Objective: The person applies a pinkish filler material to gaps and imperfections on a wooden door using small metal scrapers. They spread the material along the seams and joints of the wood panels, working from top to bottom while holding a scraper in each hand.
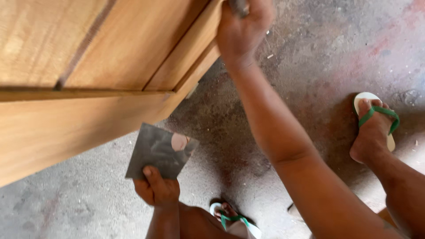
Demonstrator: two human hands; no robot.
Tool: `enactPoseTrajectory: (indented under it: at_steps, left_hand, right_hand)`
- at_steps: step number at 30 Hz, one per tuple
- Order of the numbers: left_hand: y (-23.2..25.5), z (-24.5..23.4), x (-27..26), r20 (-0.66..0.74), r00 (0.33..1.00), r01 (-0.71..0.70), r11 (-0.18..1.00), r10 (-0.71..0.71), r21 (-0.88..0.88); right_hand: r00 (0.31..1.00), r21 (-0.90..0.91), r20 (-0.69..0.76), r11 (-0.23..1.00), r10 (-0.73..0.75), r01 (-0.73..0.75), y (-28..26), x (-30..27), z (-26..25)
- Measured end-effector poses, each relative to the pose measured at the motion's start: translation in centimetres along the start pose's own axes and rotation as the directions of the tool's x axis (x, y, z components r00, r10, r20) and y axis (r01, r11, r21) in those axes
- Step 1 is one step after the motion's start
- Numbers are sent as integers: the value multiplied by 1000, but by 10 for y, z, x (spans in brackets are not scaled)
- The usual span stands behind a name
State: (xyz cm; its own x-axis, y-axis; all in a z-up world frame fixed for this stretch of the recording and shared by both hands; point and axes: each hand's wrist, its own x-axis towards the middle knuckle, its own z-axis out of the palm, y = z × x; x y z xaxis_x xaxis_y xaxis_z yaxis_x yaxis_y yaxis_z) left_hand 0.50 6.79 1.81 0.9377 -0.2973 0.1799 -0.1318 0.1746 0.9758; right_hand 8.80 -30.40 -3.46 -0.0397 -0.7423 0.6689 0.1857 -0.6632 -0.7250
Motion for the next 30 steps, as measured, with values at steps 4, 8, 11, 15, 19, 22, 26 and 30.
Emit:
enactPoseTrajectory:
  at_steps: [4, 8, 11, 15, 19, 22, 26, 30]
  left_hand:
    - [-11, 11, 2, -3, 999, 34, 999, -34, -17]
    - [-17, 27, 11, 10, 999, 41, 986, -40, -161]
    - [-33, 33, 12, -104, 993, -74, 992, 63, -105]
    - [-40, 39, 16, -39, 991, -133, 989, 130, -60]
    - [-35, 33, 9, -81, 993, -78, 997, 80, 17]
    - [-37, 30, 14, -93, 995, -40, 999, 37, -31]
    - [-32, 26, 14, -33, 999, -6, 998, 4, -69]
    - [-31, 28, 14, -41, 999, -17, 997, 14, -75]
  right_hand:
    - [819, 89, 545, 958, 182, -272, -62, -35, -54]
    - [593, 521, 753, 291, 287, -802, -119, -63, -124]
    - [492, 499, 827, 48, 271, -865, -140, -83, -153]
    - [397, 247, 864, 427, 309, -870, -139, -110, -167]
    - [227, -44, 969, 975, 94, -218, -117, -119, -178]
    - [1, -425, 849, 686, 528, -591, -104, -139, -187]
    - [-29, -325, 527, 170, 849, -930, -77, -138, -198]
    - [288, -166, 645, 497, 708, -852, -82, -120, -202]
